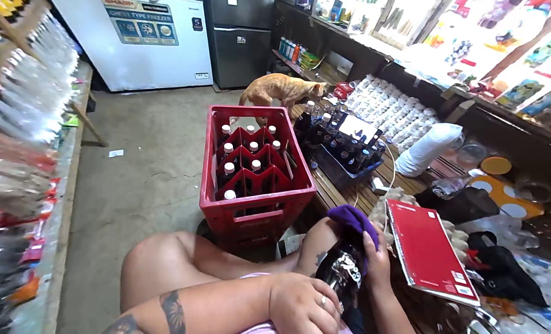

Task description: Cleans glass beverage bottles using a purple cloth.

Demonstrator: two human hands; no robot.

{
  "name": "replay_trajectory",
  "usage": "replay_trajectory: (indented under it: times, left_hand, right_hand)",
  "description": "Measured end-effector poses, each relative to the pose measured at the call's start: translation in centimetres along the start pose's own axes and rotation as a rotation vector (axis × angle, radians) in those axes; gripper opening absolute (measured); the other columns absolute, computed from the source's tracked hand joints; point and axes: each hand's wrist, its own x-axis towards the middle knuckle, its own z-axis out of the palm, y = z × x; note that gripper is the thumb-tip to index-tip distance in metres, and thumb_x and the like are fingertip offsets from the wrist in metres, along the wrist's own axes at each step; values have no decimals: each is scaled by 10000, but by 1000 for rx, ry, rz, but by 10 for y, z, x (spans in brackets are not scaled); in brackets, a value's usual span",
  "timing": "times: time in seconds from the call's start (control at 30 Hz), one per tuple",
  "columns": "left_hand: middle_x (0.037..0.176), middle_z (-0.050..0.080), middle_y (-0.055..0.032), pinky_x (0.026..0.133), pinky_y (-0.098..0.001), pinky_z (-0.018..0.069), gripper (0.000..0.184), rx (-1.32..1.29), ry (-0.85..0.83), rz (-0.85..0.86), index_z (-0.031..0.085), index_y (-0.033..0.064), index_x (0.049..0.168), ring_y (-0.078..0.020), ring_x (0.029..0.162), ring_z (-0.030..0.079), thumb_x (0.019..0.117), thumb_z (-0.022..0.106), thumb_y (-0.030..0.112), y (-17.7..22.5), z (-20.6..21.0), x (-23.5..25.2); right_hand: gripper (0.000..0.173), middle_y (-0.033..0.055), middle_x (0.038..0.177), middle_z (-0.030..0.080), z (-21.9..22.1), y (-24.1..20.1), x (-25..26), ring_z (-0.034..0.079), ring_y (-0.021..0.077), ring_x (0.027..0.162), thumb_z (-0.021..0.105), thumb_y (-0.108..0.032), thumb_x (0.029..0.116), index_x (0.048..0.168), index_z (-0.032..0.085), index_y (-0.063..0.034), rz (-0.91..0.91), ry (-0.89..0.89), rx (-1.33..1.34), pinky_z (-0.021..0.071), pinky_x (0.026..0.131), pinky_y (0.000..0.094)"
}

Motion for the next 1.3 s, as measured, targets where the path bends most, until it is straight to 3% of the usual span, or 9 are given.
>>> replay_trajectory:
  times: [0.13,0.23,0.43,0.53,0.7,0.83,0.93,1.03,1.3]
  left_hand:
    - [909,681,-137,1042,-439,475,245,17,7,2,606,82,874,-281,1014,676,1027,551,265,0,0,0]
    - [896,680,-135,1046,-438,470,261,30,8,1,606,82,861,-276,1008,676,1030,545,270,0,-1,0]
    - [896,675,-130,1048,-426,457,263,35,27,3,607,88,857,-265,999,669,1028,540,275,1,0,-1]
    - [895,673,-127,1047,-420,453,264,31,37,8,606,88,851,-258,988,666,1027,548,276,0,0,-1]
    - [906,677,-119,1056,-418,446,253,38,33,-14,615,94,872,-253,1003,662,1015,565,297,0,1,-2]
    - [901,677,-128,1053,-422,450,248,16,36,1,612,83,864,-258,994,666,1016,568,274,0,0,-1]
    - [897,674,-133,1049,-427,456,238,12,25,5,606,80,872,-264,989,668,1012,566,268,0,1,0]
    - [898,670,-134,1040,-427,462,236,8,23,11,601,84,874,-268,989,667,1018,560,266,-1,1,0]
    - [899,681,-143,1037,-433,476,230,34,8,15,604,78,865,-287,1007,674,1023,548,236,-1,1,1]
  right_hand:
    - [676,201,1496,454,0,9,-20,434,144,1409,495,-445,1018,1447,409,70,-72,7,-73,371,1173,308]
    - [696,252,1579,363,1,5,-31,302,252,1516,399,-523,1039,1414,479,58,-188,-49,-166,246,1248,402]
    - [515,11,1525,521,0,-1,-34,351,180,1503,331,-568,1062,1340,610,-235,-446,-202,-221,218,1257,456]
    - [483,-50,1444,598,-3,0,-20,430,140,1453,296,-543,1072,1308,626,-279,-557,-270,-275,204,1251,507]
    - [534,1,1350,669,-6,9,7,501,165,1390,274,-527,1079,1252,676,-222,-600,-308,-316,287,1214,453]
    - [456,107,1335,654,-11,17,20,538,183,1333,462,-440,1039,1219,713,-105,-415,-286,-235,394,1149,395]
    - [378,41,1280,670,-8,13,20,601,66,1224,603,-278,969,1250,637,-27,-146,-212,0,491,1067,271]
    - [379,5,1241,675,-4,9,14,634,10,1129,572,-203,980,1296,560,5,-25,-107,115,532,987,214]
    - [729,93,1482,472,6,14,-24,483,25,1342,524,-467,1018,1484,304,48,-41,76,106,443,1105,223]
